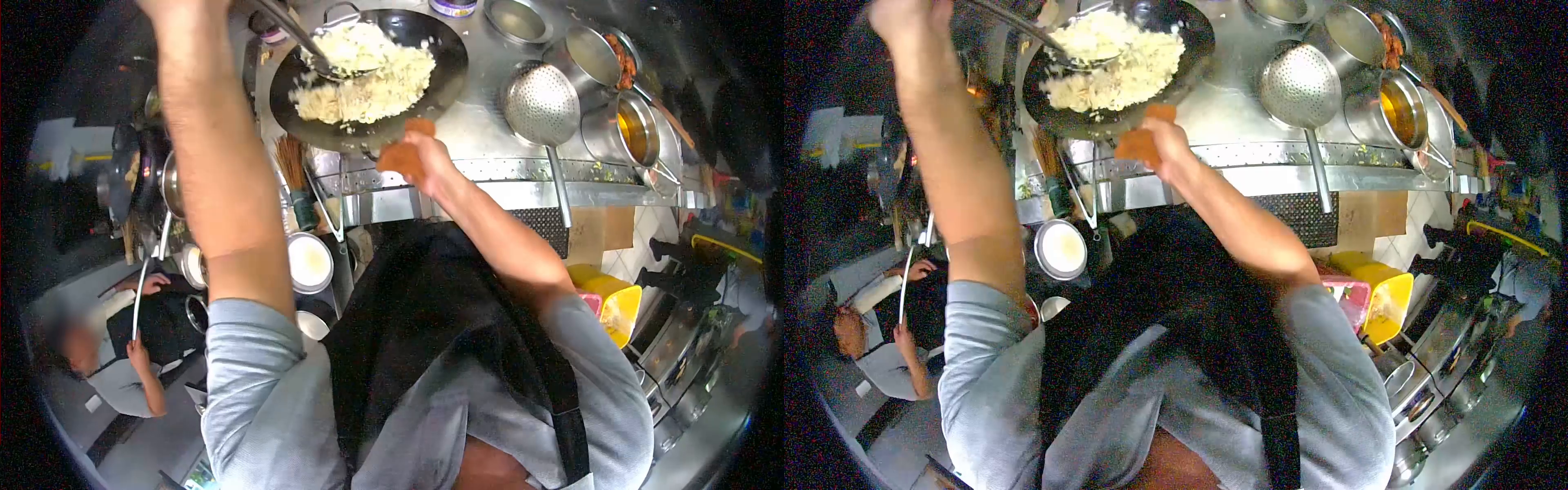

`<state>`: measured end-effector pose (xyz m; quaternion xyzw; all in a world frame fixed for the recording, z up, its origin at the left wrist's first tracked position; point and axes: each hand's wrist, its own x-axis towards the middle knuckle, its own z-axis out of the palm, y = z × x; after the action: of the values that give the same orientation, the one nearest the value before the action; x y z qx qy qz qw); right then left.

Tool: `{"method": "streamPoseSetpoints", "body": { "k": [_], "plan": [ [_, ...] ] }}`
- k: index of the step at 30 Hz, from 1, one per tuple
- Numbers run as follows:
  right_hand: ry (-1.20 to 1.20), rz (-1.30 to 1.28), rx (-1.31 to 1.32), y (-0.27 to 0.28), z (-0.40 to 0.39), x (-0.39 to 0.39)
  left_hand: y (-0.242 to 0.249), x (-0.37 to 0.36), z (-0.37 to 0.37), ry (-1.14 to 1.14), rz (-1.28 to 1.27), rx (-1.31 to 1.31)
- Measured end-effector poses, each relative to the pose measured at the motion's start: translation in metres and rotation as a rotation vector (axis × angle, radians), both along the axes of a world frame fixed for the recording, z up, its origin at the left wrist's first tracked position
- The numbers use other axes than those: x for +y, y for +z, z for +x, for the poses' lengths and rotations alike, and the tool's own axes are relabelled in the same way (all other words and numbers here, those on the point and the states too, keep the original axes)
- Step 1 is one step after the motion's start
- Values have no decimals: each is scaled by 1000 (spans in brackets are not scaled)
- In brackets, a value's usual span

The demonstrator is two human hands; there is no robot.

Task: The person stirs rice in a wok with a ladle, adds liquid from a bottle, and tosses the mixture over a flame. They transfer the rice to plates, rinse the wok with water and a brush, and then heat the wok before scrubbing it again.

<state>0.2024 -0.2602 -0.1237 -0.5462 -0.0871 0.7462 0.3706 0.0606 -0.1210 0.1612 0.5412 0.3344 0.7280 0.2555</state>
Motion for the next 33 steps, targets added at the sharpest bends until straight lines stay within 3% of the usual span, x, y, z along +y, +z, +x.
{"method": "streamPoseSetpoints", "body": {
  "k": [2,4,6,8,9,10,12,13,14,16,17,18,19,20,21,22,24,25,28,29,30,32,33],
  "plan": [
    [-72,-25,-72,-16,-16,24,-15,-15,23,14,-73,27],
    [-97,-3,-19,-41,-16,38,-37,-24,49,368,-601,313],
    [-111,29,44,-59,-21,47,-164,55,17,517,-462,217],
    [-141,86,58,-72,-21,49,-150,71,-7,207,-514,122],
    [-139,80,53,-71,-21,44,-93,29,2,247,-677,233],
    [-164,69,61,-68,-22,46,-129,72,-31,33,-422,-40],
    [-218,62,74,-67,-19,62,-89,25,0,436,-469,127],
    [-160,69,77,-72,-16,64,-134,43,-3,528,-449,247],
    [-93,62,83,-79,-17,56,-207,94,-25,328,-138,158],
    [-94,71,91,-84,-20,52,-168,107,-15,233,-476,163],
    [-126,93,102,-82,-21,51,-153,111,-12,149,-249,57],
    [-166,119,116,-81,-21,55,-104,78,8,134,-363,-43],
    [-219,104,150,-82,-23,55,-98,77,4,63,-260,-124],
    [-227,97,149,-85,-21,57,-100,78,1,-4,-166,-205],
    [-202,105,173,-89,-19,56,-113,72,9,120,-274,-166],
    [-172,118,199,-90,-19,54,-147,84,11,477,-426,238],
    [-205,129,195,-95,-23,59,-167,114,4,368,-550,306],
    [-248,118,190,-95,-24,56,-154,123,1,244,-422,335],
    [-253,122,169,-93,-24,55,-107,114,4,30,-284,-75],
    [-260,113,172,-95,-26,56,-105,107,2,-107,-231,-273],
    [-248,121,223,-98,-25,57,-130,110,7,-109,-244,-273],
    [-225,134,267,-97,-24,54,-190,120,18,148,-246,-277],
    [-246,145,225,-94,-26,58,-165,122,11,306,-540,-28]
  ]
}}
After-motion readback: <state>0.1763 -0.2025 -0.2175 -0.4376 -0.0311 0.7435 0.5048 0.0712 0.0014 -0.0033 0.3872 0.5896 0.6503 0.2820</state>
